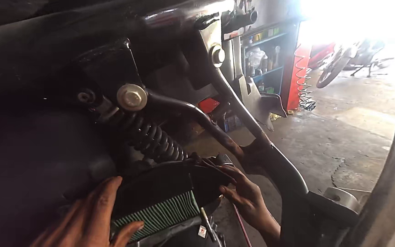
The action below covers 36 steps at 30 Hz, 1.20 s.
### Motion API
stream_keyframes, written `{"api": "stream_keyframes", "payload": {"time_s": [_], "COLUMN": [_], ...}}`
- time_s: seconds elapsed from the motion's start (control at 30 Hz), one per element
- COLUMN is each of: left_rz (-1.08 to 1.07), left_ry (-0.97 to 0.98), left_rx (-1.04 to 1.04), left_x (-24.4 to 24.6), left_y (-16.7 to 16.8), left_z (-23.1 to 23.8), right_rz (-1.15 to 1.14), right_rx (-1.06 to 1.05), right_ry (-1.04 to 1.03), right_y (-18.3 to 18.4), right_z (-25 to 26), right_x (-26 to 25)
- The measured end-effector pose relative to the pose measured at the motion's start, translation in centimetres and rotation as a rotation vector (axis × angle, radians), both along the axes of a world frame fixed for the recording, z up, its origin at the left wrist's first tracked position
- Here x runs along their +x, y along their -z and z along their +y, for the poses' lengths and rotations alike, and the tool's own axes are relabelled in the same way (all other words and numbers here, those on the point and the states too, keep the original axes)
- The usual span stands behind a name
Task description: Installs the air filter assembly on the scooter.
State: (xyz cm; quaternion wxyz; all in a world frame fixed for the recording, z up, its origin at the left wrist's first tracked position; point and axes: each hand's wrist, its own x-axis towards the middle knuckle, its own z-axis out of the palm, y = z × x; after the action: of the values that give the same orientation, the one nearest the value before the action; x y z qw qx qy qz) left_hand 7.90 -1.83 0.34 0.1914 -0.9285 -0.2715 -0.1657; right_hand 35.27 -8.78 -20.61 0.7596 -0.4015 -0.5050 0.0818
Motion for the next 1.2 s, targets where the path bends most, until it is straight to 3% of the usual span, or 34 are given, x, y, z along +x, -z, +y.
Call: {"api": "stream_keyframes", "payload": {"time_s": [0.1,0.3,0.47,0.7,0.87,1.2], "left_rz": [-0.012,-0.075,-0.166,0.000,-0.090,-0.175], "left_ry": [0.015,0.046,0.083,-0.113,0.000,0.076], "left_rx": [0.019,0.104,0.280,0.271,0.415,0.545], "left_x": [0.0,0.4,0.3,-3.0,-5.1,-6.1], "left_y": [0.2,1.0,2.6,2.7,5.5,6.2], "left_z": [0.0,0.1,0.9,0.1,3.1,5.8], "right_rz": [0.020,0.049,0.019,-0.085,-0.123,-0.207], "right_rx": [0.013,0.000,-0.095,-0.130,-0.090,-0.143], "right_ry": [-0.036,0.162,0.089,0.183,0.220,0.370], "right_y": [-0.1,-0.4,-0.6,-0.9,-0.6,-1.2], "right_z": [0.1,0.6,-0.3,0.0,0.6,0.1], "right_x": [-0.1,-1.9,-1.9,-1.9,-2.4,-3.3]}}
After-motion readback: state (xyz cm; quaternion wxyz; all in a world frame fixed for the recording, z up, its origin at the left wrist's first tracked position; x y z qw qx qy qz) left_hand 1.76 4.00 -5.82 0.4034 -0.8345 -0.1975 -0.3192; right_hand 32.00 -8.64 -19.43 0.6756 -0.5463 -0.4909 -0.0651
